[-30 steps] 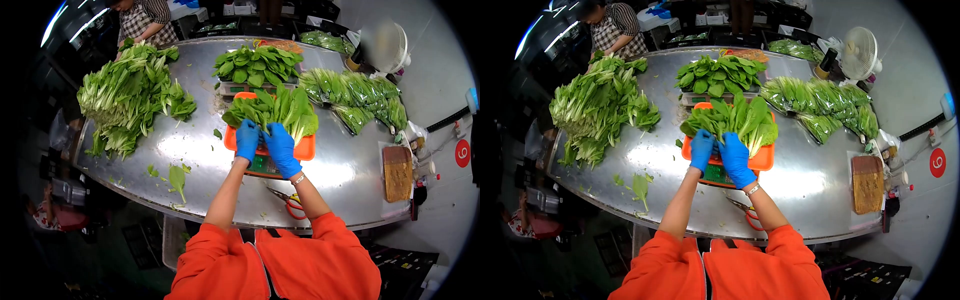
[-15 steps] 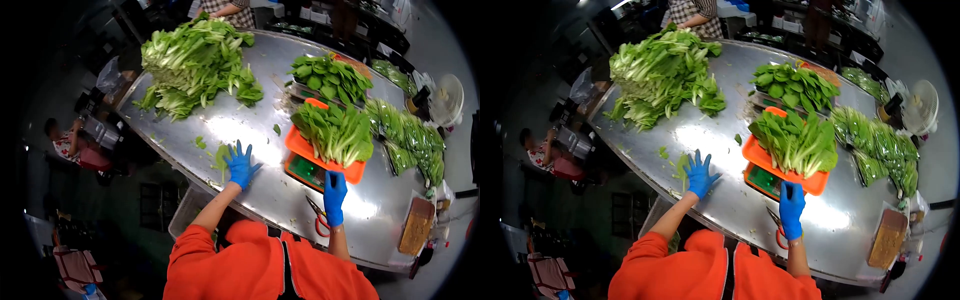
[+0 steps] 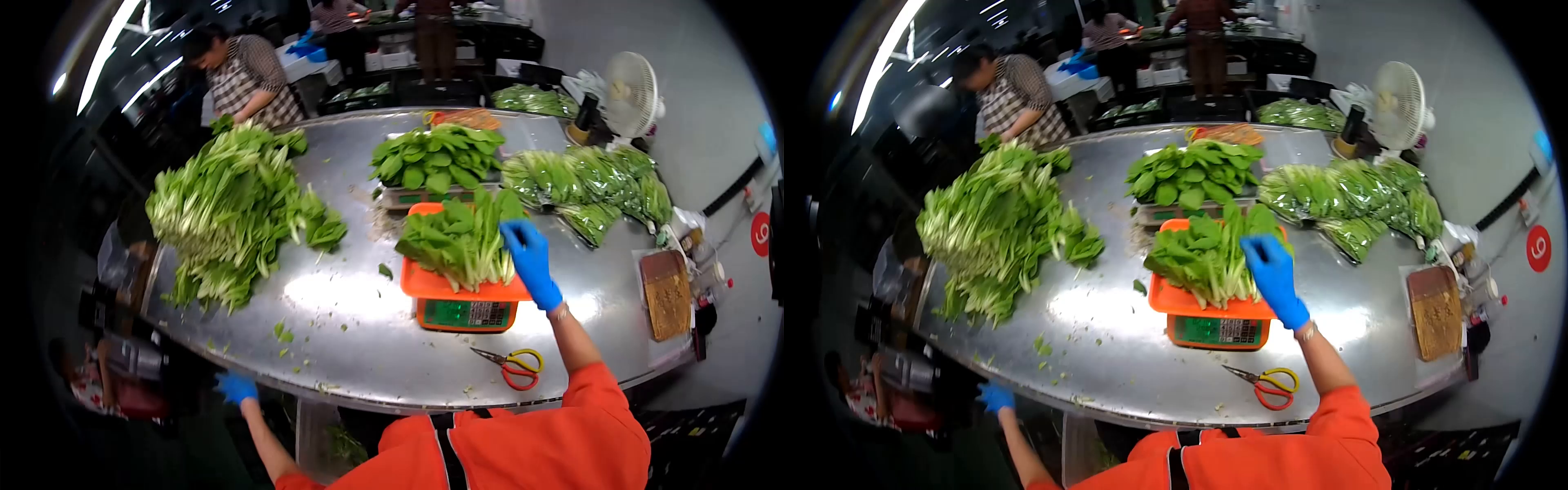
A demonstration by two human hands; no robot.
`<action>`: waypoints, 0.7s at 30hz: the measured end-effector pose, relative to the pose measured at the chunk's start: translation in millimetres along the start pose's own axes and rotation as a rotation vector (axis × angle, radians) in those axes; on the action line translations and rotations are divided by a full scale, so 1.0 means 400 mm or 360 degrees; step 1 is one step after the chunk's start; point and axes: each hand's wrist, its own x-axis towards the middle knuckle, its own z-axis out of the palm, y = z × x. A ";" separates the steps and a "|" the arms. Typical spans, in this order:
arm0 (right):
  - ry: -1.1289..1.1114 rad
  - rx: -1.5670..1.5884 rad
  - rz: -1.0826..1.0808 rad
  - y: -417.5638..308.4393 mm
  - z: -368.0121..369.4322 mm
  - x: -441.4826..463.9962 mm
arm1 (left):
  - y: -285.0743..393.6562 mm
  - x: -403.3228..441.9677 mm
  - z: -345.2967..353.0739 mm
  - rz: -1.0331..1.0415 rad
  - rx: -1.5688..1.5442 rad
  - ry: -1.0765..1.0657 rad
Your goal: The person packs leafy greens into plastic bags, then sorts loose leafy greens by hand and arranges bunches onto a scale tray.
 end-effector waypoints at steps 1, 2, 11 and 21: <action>0.0117 0.0148 0.0044 0.003 -0.003 0.070 | 0.004 -0.015 -0.066 -0.0067 -0.0057 -0.0009; 0.0185 0.0130 0.0008 0.025 -0.008 0.149 | 0.029 -0.015 -0.111 0.0042 -0.0178 0.0085; -0.0092 -0.0744 0.0441 0.217 0.069 0.611 | 0.663 0.036 -0.522 0.1240 -0.2520 -0.0917; -0.0565 -0.0994 0.0368 0.463 0.200 0.827 | 1.412 0.003 -0.750 0.1520 -0.1812 -0.0465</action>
